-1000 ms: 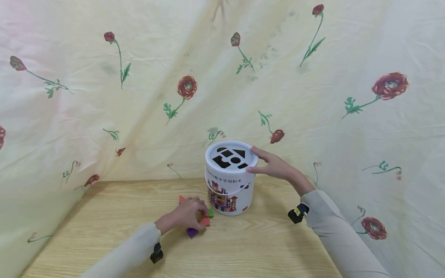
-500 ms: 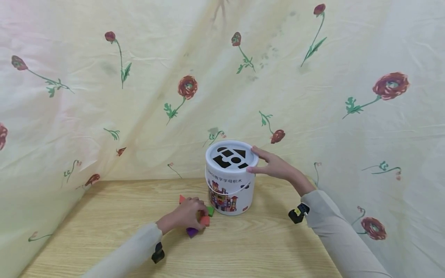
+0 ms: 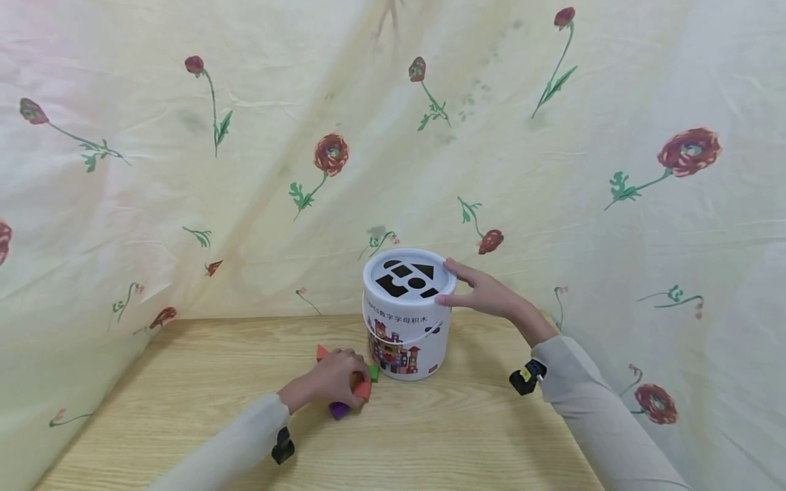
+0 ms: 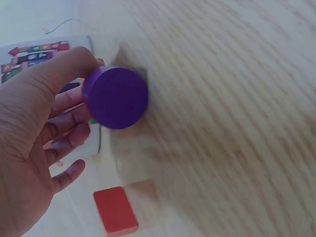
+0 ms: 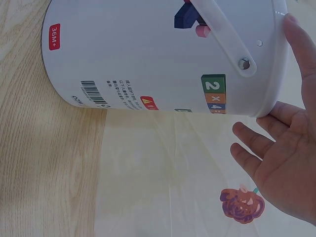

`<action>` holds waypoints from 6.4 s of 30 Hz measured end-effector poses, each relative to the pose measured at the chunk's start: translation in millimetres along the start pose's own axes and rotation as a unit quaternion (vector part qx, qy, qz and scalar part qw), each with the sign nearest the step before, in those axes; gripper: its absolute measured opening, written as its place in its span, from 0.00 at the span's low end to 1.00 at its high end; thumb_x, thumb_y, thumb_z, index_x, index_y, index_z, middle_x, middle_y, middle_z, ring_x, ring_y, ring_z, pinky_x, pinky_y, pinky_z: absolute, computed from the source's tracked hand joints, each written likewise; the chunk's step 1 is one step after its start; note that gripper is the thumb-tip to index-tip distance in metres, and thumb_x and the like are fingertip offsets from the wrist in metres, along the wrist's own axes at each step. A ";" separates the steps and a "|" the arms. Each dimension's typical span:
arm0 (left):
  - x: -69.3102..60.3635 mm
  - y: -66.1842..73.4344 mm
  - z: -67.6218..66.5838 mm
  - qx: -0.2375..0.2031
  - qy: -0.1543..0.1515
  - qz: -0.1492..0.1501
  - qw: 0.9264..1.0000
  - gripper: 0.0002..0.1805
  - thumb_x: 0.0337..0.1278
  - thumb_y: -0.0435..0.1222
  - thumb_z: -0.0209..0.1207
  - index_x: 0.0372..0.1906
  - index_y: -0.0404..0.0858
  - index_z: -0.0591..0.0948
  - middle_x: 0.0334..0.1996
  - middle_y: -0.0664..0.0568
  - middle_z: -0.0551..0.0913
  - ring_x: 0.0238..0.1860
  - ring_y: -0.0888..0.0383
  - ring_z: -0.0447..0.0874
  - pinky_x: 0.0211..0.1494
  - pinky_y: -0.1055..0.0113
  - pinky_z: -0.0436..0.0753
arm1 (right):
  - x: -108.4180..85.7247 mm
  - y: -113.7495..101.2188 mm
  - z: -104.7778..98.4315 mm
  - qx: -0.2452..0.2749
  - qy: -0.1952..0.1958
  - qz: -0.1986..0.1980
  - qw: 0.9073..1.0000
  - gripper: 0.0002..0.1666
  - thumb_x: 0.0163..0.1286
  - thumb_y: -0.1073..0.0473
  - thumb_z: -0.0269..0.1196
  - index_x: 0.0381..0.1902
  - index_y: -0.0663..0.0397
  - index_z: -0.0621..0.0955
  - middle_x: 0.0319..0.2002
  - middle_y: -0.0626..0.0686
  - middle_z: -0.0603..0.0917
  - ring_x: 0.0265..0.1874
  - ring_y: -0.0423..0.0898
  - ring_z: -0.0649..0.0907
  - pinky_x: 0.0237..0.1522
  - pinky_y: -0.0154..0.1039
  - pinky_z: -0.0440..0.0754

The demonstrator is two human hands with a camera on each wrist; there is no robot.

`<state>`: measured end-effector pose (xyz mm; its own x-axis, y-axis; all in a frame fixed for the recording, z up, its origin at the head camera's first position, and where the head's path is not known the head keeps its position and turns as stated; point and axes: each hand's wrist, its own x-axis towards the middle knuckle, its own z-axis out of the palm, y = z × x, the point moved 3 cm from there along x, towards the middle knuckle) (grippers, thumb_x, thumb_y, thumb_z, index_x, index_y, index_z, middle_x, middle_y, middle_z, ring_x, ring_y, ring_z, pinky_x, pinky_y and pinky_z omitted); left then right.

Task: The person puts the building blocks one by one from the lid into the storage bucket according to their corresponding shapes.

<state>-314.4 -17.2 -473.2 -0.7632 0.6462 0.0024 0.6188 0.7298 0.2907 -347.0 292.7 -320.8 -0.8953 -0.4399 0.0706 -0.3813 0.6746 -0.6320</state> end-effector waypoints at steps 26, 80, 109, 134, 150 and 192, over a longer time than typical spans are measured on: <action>-4.9 3.7 -106.7 -0.207 0.033 0.063 0.976 0.12 0.44 0.32 0.71 0.35 0.47 0.82 0.33 0.60 0.84 0.47 0.55 0.80 0.58 0.57 0.81 | 1.1 2.3 0.5 -0.003 0.004 -0.013 1.000 0.53 0.70 0.43 0.66 0.82 0.53 0.54 0.81 0.61 0.55 0.79 0.66 0.55 0.74 0.70 0.54; 94.9 78.1 -157.3 -0.053 0.130 0.112 0.984 0.23 0.64 0.45 0.66 0.64 0.51 0.82 0.60 0.49 0.80 0.57 0.52 0.72 0.55 0.60 0.74 | 5.2 11.5 0.2 0.012 -0.007 -0.018 1.000 0.53 0.71 0.43 0.65 0.82 0.51 0.52 0.82 0.60 0.53 0.80 0.67 0.54 0.73 0.71 0.55; 92.8 78.5 -150.9 -0.024 0.127 0.083 0.988 0.21 0.68 0.47 0.63 0.64 0.52 0.82 0.62 0.51 0.80 0.66 0.49 0.69 0.72 0.45 0.65 | 6.3 9.8 0.8 0.015 -0.005 -0.027 1.000 0.53 0.71 0.44 0.65 0.82 0.54 0.52 0.82 0.61 0.53 0.79 0.67 0.54 0.74 0.72 0.53; 26.3 18.5 -134.6 -0.164 0.340 0.051 0.925 0.25 0.60 0.42 0.70 0.63 0.43 0.81 0.64 0.43 0.73 0.64 0.44 0.64 0.68 0.40 0.61 | 4.8 8.0 0.0 0.005 0.000 -0.011 1.000 0.54 0.69 0.42 0.67 0.82 0.51 0.53 0.81 0.60 0.54 0.80 0.65 0.55 0.74 0.70 0.54; 9.3 -19.0 -40.0 -0.148 0.236 -0.040 0.959 0.46 0.55 0.47 0.73 0.77 0.45 0.64 0.73 0.40 0.63 0.73 0.39 0.58 0.74 0.38 0.63 | 3.8 8.9 0.5 0.004 0.002 -0.012 1.000 0.53 0.70 0.42 0.67 0.82 0.50 0.53 0.82 0.59 0.54 0.80 0.65 0.55 0.75 0.69 0.54; 11.6 -14.8 15.0 0.031 0.057 -0.016 0.998 0.21 0.62 0.50 0.65 0.57 0.48 0.82 0.58 0.55 0.83 0.65 0.52 0.71 0.76 0.44 0.61 | 3.9 8.5 0.5 0.007 0.002 -0.019 1.000 0.53 0.70 0.44 0.67 0.82 0.53 0.53 0.82 0.60 0.53 0.80 0.66 0.55 0.75 0.70 0.53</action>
<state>-329.6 -17.1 -491.9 -0.7968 0.5953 0.1030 0.6013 0.7646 0.2322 -353.6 296.4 -326.3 -0.8811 -0.4629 0.0973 -0.4117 0.6492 -0.6396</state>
